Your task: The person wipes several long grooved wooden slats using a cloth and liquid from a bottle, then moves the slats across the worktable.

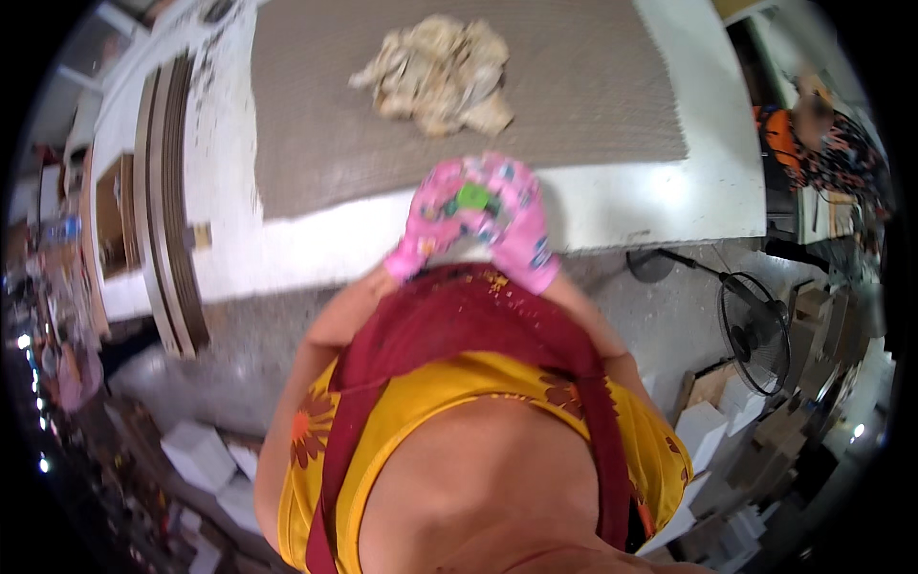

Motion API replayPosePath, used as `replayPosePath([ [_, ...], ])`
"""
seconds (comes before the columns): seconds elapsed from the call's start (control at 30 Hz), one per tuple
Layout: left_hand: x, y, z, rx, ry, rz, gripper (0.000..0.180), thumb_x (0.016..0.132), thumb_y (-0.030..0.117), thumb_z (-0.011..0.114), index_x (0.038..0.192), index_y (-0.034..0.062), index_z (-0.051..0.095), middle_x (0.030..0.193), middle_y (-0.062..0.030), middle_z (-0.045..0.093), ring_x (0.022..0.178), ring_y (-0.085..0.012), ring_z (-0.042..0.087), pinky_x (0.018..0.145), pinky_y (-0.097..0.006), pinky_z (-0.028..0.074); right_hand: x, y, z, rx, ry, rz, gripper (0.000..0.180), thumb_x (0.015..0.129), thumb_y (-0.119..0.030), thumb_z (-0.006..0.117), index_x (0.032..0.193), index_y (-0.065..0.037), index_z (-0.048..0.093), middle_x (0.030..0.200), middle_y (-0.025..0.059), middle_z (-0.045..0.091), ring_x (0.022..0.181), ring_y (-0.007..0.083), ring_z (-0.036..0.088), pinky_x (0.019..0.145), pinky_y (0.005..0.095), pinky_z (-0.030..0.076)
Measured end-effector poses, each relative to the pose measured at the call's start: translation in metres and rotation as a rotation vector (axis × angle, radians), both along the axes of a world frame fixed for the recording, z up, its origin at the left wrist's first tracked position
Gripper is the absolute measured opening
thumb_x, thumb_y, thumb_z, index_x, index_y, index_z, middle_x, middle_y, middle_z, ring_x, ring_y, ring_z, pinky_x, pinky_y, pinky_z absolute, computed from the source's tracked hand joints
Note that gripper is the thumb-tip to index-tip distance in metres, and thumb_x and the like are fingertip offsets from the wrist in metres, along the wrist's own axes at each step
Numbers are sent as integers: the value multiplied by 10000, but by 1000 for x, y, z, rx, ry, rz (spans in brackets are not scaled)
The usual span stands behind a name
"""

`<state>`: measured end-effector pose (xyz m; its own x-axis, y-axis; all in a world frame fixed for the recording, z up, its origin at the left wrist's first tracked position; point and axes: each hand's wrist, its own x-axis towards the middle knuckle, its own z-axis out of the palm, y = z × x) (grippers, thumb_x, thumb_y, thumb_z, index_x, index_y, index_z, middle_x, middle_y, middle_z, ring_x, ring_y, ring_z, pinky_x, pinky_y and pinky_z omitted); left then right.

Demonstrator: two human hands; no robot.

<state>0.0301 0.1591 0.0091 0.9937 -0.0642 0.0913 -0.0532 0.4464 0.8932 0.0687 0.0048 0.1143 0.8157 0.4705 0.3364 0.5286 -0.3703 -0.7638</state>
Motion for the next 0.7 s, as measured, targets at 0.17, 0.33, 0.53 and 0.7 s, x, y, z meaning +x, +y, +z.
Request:
replayPosePath([
  [0.17,15,7,41,60,-27,-174,651,704,18,724,1269,10,401,1156,-88,554,1037,-178,557,904,-303,449,45,-13,10,-11,160,515,420,802,-379,614,1136,-125,583,1224,59,549,1244,294,384,1039,404,264],
  [0.33,10,7,32,50,68,-159,652,659,36,757,1241,22,463,1267,-68,440,1171,-176,439,965,-312,382,30,-4,5,-120,-86,230,411,763,-416,639,1066,-141,607,1156,20,586,1195,279,425,1000,423,269],
  [0.53,2,-2,24,258,-166,-22,609,660,-7,739,1212,-8,482,1260,-77,433,1161,-184,448,974,-311,375,-10,6,-3,-35,-98,-50,417,751,-350,668,1094,-125,591,1149,25,582,1158,268,453,973,404,318],
  [0.7,9,3,35,-27,10,-184,550,716,-48,690,1222,12,481,1215,-79,492,1142,-199,475,961,-326,402,43,-18,24,-164,-15,477,445,769,-375,658,1158,-175,579,1318,28,469,1275,263,338,1040,425,282],
])
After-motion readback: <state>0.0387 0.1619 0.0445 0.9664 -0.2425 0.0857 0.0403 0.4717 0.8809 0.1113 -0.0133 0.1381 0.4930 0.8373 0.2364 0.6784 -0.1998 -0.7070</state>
